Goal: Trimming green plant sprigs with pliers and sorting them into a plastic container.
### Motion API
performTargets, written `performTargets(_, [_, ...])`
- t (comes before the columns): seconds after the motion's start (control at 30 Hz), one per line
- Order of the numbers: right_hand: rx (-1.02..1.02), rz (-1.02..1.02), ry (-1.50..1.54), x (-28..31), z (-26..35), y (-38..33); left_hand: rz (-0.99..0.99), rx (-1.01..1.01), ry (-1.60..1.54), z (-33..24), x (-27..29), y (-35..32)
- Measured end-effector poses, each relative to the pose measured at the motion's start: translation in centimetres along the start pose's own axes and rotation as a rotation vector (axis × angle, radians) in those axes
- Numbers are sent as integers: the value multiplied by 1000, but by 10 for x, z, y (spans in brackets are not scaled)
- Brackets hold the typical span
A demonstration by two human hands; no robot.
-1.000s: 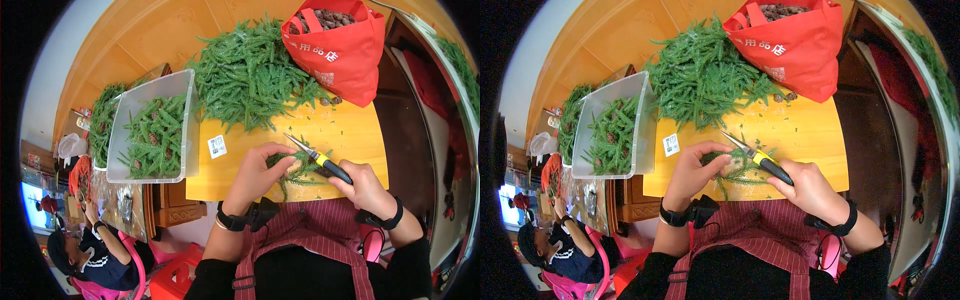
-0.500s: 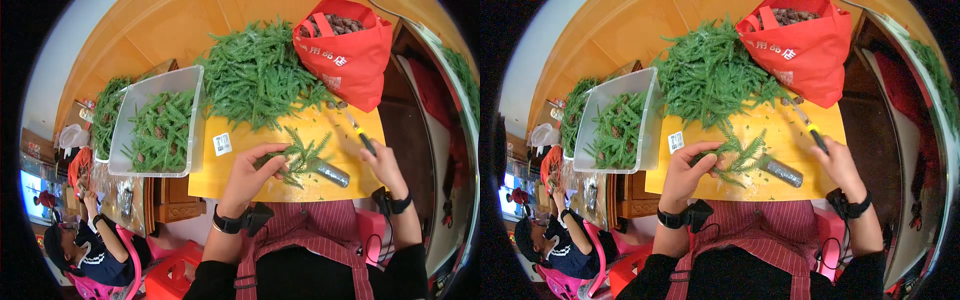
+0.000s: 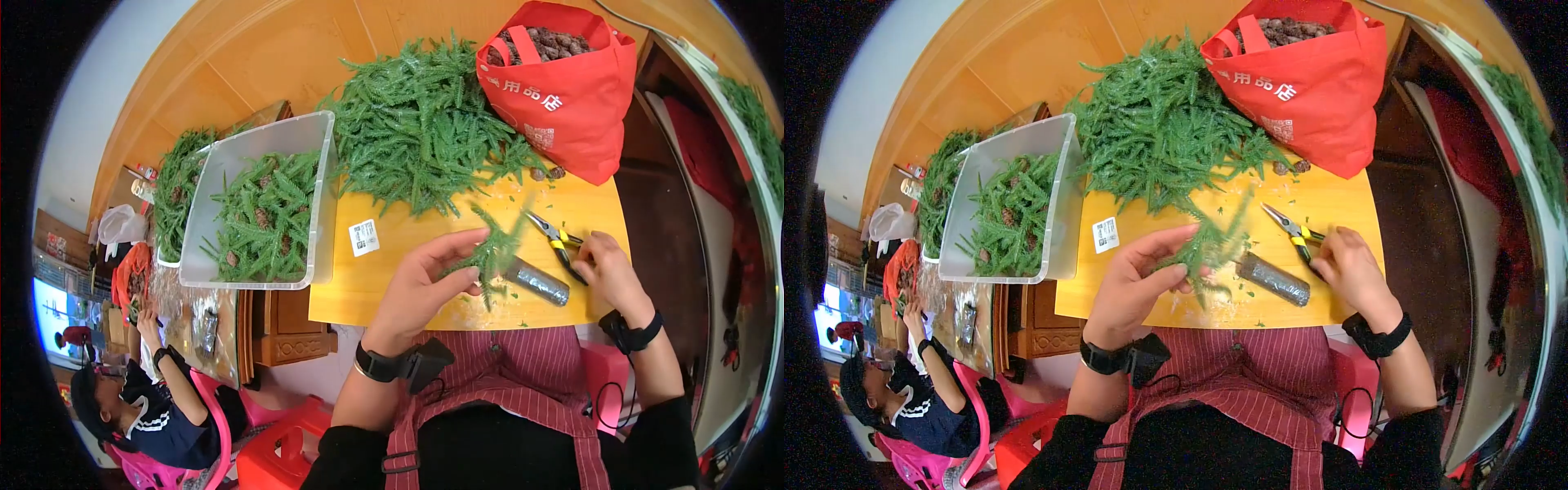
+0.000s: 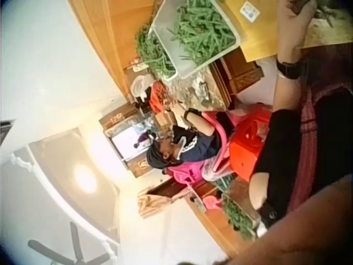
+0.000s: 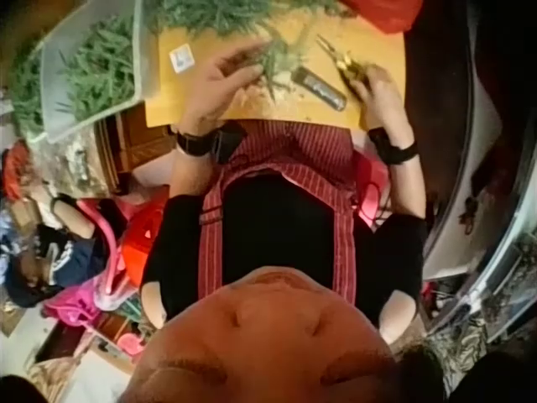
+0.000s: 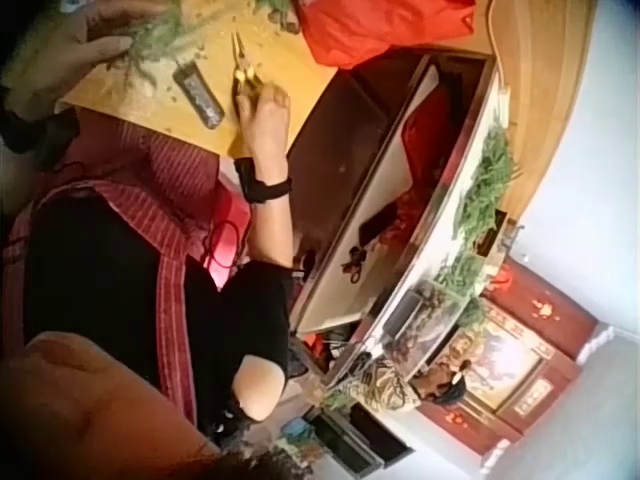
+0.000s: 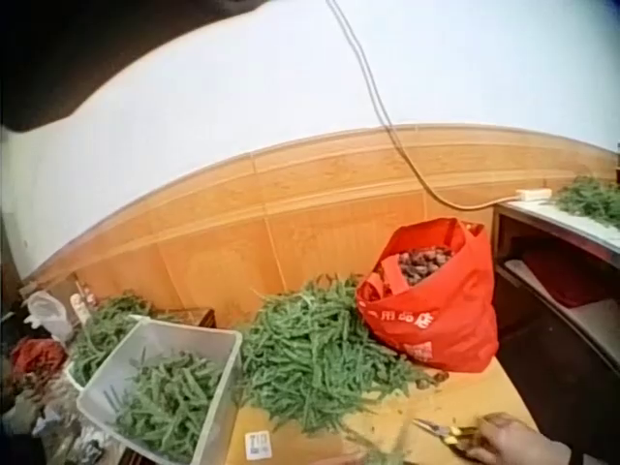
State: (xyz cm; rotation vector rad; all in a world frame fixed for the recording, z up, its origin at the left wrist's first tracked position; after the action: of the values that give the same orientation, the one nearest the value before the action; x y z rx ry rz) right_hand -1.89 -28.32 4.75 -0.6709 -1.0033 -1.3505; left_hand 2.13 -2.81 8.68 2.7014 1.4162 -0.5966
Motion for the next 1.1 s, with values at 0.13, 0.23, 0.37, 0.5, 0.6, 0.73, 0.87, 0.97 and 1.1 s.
performTargets(0.13, [11,-284,303,40,55,3,-101,-177,209,1,-4,1])
performTargets(0.23, [-39,-56,697,25,88,9,-183,-255,328,3,-8,0])
performTargets(0.37, [-46,14,983,3,102,20,-229,-300,523,5,-16,0])
performTargets(0.5, [-38,-21,987,-6,107,23,-200,-402,775,-2,-23,-5])
performTargets(0.6, [-98,-12,1084,-13,99,23,-117,-518,882,-15,-24,-10])
performTargets(0.73, [-219,79,1306,-19,90,24,-198,-785,1227,-45,-33,-17])
performTargets(0.87, [-272,204,1360,-12,98,24,-56,-717,1333,-36,-37,-10])
performTargets(0.97, [-252,229,1484,-20,90,24,231,-587,1050,-26,-37,-5])
performTargets(1.1, [-355,289,1636,-25,86,22,252,-553,975,-25,-35,-5])
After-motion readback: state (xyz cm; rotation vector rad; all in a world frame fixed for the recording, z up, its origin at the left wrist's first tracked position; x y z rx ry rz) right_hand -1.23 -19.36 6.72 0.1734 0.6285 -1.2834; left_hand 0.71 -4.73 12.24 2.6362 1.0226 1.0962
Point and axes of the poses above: each hand's wrist, its own y-axis towards the middle knuckle, its own x-axis out of the back of the hand, z = x × y, the point moved 5 cm from there along y, towards the middle knuckle, and after that the axes turned 3 degrees about x, right-handed, at the moved point
